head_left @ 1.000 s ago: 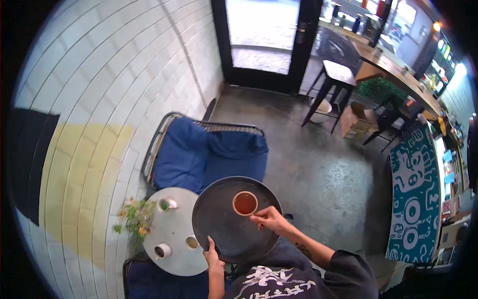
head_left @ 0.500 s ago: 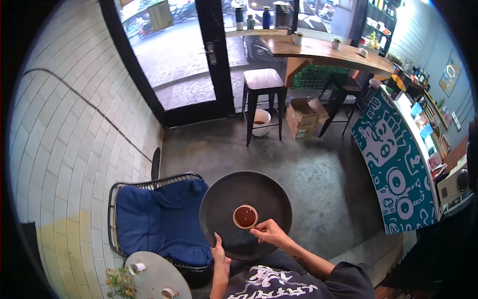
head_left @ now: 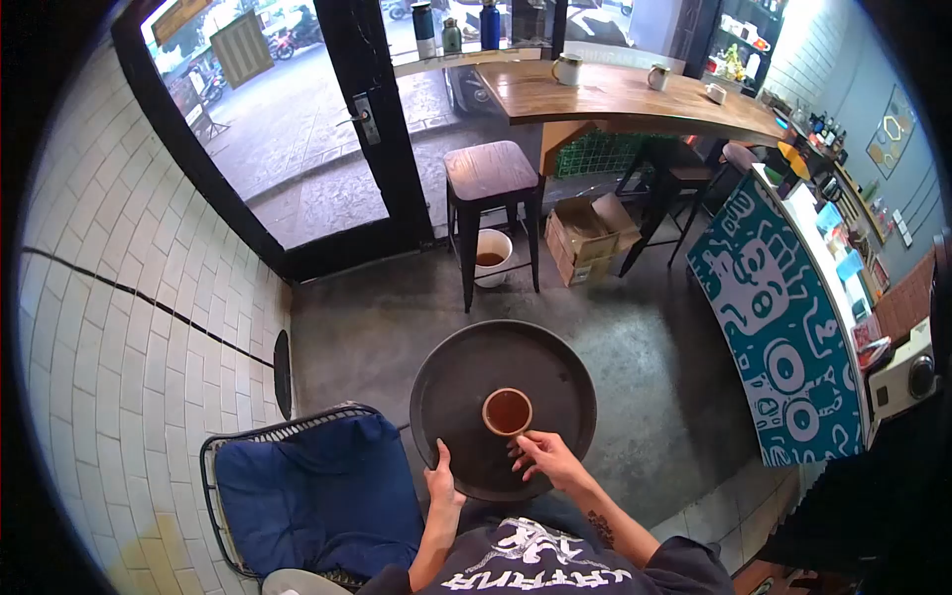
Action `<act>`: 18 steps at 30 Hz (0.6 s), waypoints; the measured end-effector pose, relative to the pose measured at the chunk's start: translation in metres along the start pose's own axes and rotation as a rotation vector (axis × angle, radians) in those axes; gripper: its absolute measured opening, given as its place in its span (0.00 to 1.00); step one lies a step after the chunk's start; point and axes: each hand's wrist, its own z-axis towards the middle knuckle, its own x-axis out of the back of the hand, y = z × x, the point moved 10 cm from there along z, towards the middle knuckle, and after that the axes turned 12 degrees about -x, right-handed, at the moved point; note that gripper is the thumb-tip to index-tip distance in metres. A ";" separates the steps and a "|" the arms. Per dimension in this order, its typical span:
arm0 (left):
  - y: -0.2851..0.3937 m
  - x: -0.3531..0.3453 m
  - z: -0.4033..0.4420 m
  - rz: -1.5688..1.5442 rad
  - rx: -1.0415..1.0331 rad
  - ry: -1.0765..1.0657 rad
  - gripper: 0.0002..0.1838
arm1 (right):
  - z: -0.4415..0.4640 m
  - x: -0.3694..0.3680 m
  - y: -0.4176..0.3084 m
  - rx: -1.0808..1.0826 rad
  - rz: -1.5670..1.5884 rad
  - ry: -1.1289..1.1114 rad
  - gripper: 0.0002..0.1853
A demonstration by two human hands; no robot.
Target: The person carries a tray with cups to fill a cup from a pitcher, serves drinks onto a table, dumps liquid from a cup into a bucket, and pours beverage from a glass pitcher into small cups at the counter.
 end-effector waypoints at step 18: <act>0.022 -0.005 0.218 0.172 -0.045 0.411 0.27 | 0.204 0.106 -0.206 -0.039 -0.031 0.055 0.14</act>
